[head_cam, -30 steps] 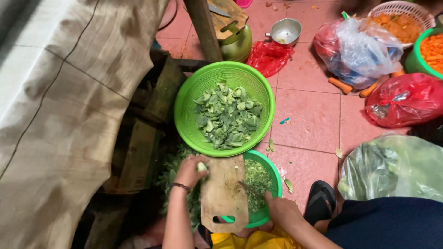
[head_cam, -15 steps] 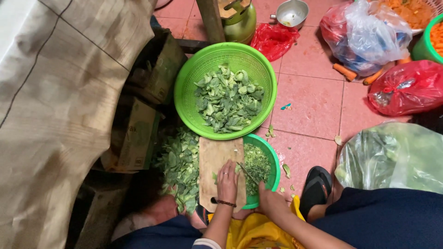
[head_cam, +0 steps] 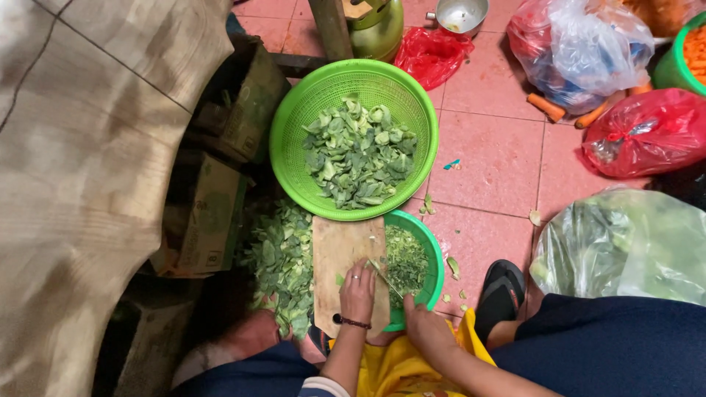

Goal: Chopping green leafy vegetables on a wooden cutting board using a knife.

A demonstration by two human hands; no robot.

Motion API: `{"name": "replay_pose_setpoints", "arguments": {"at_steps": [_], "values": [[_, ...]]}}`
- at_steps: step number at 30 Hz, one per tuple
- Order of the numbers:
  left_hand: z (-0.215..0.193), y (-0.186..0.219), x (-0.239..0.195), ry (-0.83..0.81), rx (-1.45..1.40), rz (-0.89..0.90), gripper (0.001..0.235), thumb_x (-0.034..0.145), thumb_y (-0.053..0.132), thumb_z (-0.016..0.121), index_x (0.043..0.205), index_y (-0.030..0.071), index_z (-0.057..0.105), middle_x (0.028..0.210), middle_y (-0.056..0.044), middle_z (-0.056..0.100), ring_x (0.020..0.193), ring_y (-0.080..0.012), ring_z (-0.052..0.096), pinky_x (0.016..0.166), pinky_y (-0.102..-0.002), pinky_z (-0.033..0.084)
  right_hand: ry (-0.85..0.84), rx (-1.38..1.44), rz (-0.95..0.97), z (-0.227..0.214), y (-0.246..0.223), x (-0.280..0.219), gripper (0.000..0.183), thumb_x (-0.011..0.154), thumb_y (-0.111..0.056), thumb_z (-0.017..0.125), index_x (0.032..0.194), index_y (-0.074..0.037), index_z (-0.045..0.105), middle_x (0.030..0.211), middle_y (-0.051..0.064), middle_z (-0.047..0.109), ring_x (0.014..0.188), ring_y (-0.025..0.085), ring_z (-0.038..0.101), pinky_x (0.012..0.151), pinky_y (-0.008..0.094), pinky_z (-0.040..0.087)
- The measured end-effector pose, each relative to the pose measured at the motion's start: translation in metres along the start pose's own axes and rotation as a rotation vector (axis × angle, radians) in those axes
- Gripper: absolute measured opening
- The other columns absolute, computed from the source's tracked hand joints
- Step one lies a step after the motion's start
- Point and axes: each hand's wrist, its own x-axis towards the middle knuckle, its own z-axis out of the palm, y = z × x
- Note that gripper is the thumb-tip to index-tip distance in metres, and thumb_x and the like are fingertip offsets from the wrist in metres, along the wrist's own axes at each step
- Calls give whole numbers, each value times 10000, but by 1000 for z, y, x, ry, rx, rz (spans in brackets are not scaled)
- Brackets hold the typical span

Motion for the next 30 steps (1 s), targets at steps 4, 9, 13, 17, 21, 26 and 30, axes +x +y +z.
{"name": "replay_pose_setpoints", "arguments": {"at_steps": [4, 9, 13, 17, 21, 26, 30], "values": [[-10, 7, 4, -7, 39, 89, 376, 827, 166, 732, 1144, -27, 669, 1297, -171, 627, 1135, -380, 623, 890, -456, 551, -61, -92, 19, -2, -2, 3, 144, 951, -66, 434, 1094, -56, 451, 813, 205, 664, 646, 348, 734, 498, 456, 589], [10, -8, -5, 17, 10, 37, 270, 926, 119, 728, 1179, 38, 685, 1299, -109, 657, 1186, -310, 640, 952, -409, 567, -106, 88, 78, 13, 2, 16, 135, 954, -53, 430, 1089, -51, 439, 865, 266, 688, 737, 418, 735, 571, 515, 593], [5, -6, -3, 21, -20, 23, 263, 921, 107, 729, 1174, 44, 692, 1289, -101, 668, 1184, -311, 645, 962, -407, 569, -138, 302, 49, 26, 5, 41, 185, 964, -59, 428, 1146, -28, 418, 848, 278, 711, 786, 457, 722, 653, 558, 567], [0, -1, -1, 34, -88, 3, 280, 889, 80, 716, 1164, 29, 694, 1259, -127, 672, 1163, -330, 649, 936, -414, 560, -142, 262, 75, 17, 5, 47, 215, 928, -47, 441, 1139, -15, 415, 870, 283, 712, 815, 457, 722, 683, 550, 573], [6, -2, 0, 18, -76, -72, 238, 901, 69, 708, 1137, 39, 704, 1204, -111, 693, 1118, -318, 662, 925, -404, 565, -128, 191, 63, 0, 2, 31, 231, 945, -72, 421, 1169, -15, 412, 870, 265, 720, 791, 435, 734, 652, 537, 586], [4, 1, 4, 8, -104, -136, 177, 903, 89, 720, 1074, 44, 701, 1133, -105, 700, 1089, -307, 676, 899, -396, 574, -163, 200, 89, -13, -1, 19, 278, 940, -47, 397, 1215, -8, 404, 870, 284, 708, 774, 443, 733, 636, 556, 577], [7, -1, 2, 16, -58, -130, 201, 896, 98, 725, 1091, 52, 704, 1118, -107, 703, 1092, -303, 675, 893, -394, 575, -171, 171, 77, -17, -1, 19, 179, 965, -63, 387, 1134, -27, 432, 884, 266, 706, 765, 445, 725, 626, 560, 576]]}}
